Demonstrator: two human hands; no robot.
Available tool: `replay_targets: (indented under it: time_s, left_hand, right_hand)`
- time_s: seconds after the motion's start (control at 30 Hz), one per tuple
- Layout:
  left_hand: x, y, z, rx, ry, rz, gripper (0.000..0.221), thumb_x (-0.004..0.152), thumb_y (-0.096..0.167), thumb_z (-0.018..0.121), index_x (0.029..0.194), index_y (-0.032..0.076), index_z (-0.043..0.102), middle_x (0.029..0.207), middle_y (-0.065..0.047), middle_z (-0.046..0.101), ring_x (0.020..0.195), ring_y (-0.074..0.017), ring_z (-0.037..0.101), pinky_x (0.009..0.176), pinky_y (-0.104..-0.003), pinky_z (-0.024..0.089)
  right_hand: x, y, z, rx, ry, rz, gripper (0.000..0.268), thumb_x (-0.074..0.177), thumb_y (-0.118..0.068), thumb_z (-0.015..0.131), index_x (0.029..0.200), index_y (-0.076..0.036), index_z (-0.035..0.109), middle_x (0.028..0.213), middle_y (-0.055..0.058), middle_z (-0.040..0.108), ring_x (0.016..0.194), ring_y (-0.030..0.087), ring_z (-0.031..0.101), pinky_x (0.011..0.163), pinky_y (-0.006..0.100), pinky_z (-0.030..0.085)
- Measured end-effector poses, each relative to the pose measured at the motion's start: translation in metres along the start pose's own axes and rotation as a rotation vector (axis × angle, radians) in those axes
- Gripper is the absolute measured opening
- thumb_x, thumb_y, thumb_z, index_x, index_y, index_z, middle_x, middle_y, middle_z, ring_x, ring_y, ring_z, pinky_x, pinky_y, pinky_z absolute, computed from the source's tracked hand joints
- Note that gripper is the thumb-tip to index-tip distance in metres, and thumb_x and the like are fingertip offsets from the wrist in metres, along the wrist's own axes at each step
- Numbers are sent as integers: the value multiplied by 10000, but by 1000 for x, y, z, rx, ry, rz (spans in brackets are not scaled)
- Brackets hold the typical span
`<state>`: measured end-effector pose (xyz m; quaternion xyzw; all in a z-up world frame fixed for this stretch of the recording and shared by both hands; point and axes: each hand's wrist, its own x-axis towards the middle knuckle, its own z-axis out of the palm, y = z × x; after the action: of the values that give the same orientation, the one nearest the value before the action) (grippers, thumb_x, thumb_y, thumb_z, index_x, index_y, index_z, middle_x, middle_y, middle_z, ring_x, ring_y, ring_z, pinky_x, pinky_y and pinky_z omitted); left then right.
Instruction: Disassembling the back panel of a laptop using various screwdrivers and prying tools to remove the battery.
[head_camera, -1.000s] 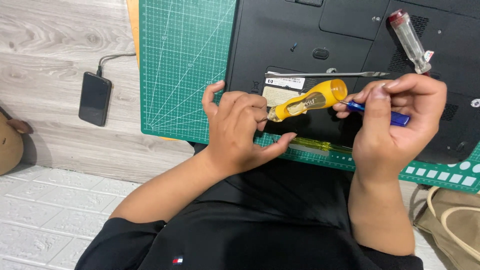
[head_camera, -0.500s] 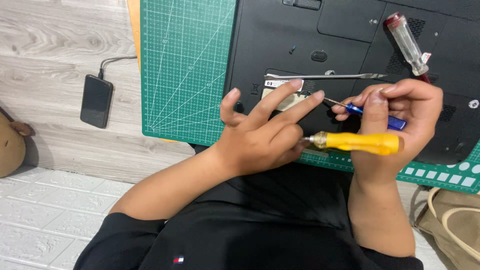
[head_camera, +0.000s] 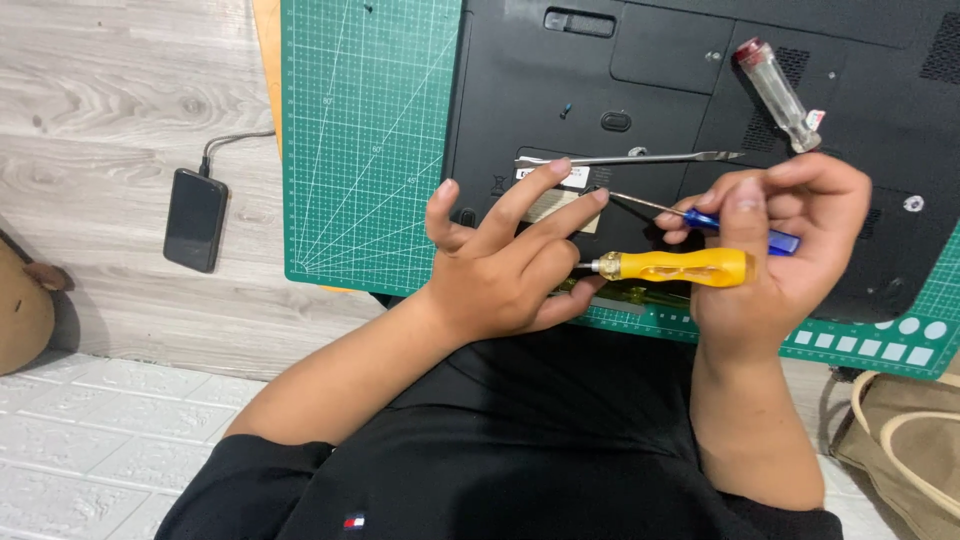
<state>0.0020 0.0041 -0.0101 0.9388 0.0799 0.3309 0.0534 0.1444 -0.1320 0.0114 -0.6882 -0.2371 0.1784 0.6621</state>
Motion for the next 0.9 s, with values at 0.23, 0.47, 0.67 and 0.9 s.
replay_targets:
  time_s: [0.23,0.47,0.67,0.9]
  left_hand:
    - [-4,-1,1,-10,5,10,338,999,444,542,742,233,475,1221,136,759,1283,-198,619,1209,-507,-29]
    - [-10,-2,0,-162,-29,-29,345,993,459,566,801,194,456,1256,40,767,1267,-253,654,1196,-515,-49]
    - [-21,-7,7,-356,13,-133,364,916,364,647,869,164,347,1119,-34,781,1205,-326,642,1161,-543,-13]
    - [-24,-6,11,-310,46,-150,343,905,349,635,956,173,345,1066,-1,765,1160,-303,660,1176,-536,16]
  right_hand:
    - [-21,19,-56,63,177,-22,345,1132,-356,539,1344,-163,348,1011,194,505,847,274,575,774,397,591]
    - [-56,52,-153,-57,334,-225,325,1114,-318,608,1077,-40,445,1129,121,532,720,200,511,614,271,455]
    - [-55,80,-183,50,206,-343,503,1071,-162,532,1553,-158,390,949,316,525,637,363,537,604,466,520]
    - [-41,32,-121,-295,150,-378,357,1096,-105,516,1362,-117,279,841,356,503,648,388,525,658,492,537]
